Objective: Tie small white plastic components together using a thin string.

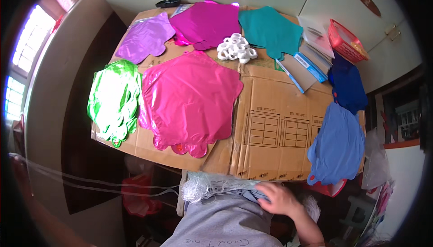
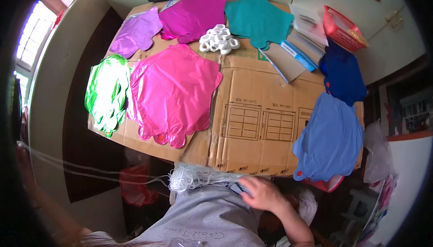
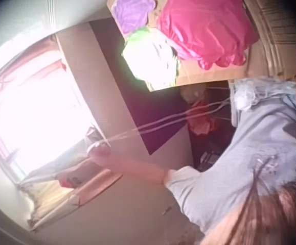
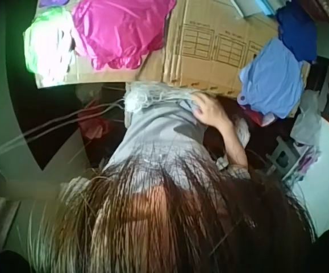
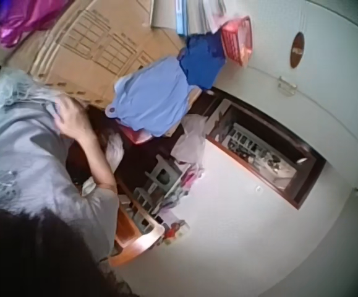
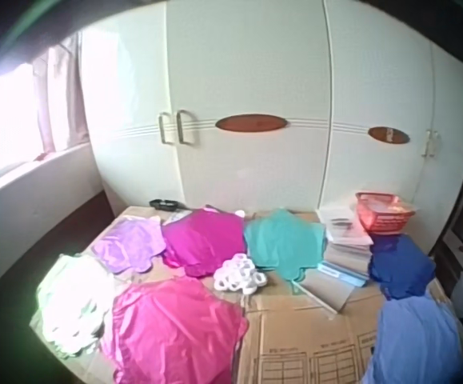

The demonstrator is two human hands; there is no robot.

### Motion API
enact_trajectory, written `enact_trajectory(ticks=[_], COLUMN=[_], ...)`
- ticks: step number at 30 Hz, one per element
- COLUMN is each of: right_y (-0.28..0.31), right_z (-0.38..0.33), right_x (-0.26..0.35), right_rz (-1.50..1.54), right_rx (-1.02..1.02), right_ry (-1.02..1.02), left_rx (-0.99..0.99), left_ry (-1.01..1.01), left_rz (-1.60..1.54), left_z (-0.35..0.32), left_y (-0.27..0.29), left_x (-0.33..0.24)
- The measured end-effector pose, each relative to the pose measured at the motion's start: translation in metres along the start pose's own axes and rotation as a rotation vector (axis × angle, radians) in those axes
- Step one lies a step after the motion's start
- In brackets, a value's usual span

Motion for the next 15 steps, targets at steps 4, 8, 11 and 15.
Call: enact_trajectory(ticks=[4,8,11,15], right_y=[0.027,0.02,0.012,0.014], right_z=[0.058,0.096,0.094,0.071], right_x=[0.097,0.148,0.152,0.109], right_rz=[0.427,0.736,0.829,0.996], right_rx=[-0.099,-0.202,0.155,0.128], right_ry=[0.54,0.661,0.425,0.232], left_rx=[0.494,0.984,0.927,0.909], left_ry=[0.009,-0.158,-0.205,0.096], left_rz=[0.544,0.505,0.292,0.153], left_z=[-0.003,-0.016,-0.014,-0.013], left_y=[-0.224,-0.309,-0.318,-0.316], left_x=[0.022,0.085,0.095,0.142])
Point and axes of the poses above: each hand's wrist, its own z-axis towards the middle knuckle, its own y-axis out of the back of the hand, x = y × z, the point moved 3 cm from there along z, towards the middle knuckle, and after that the axes turned 8 degrees about -z, right-handed, at the moved point
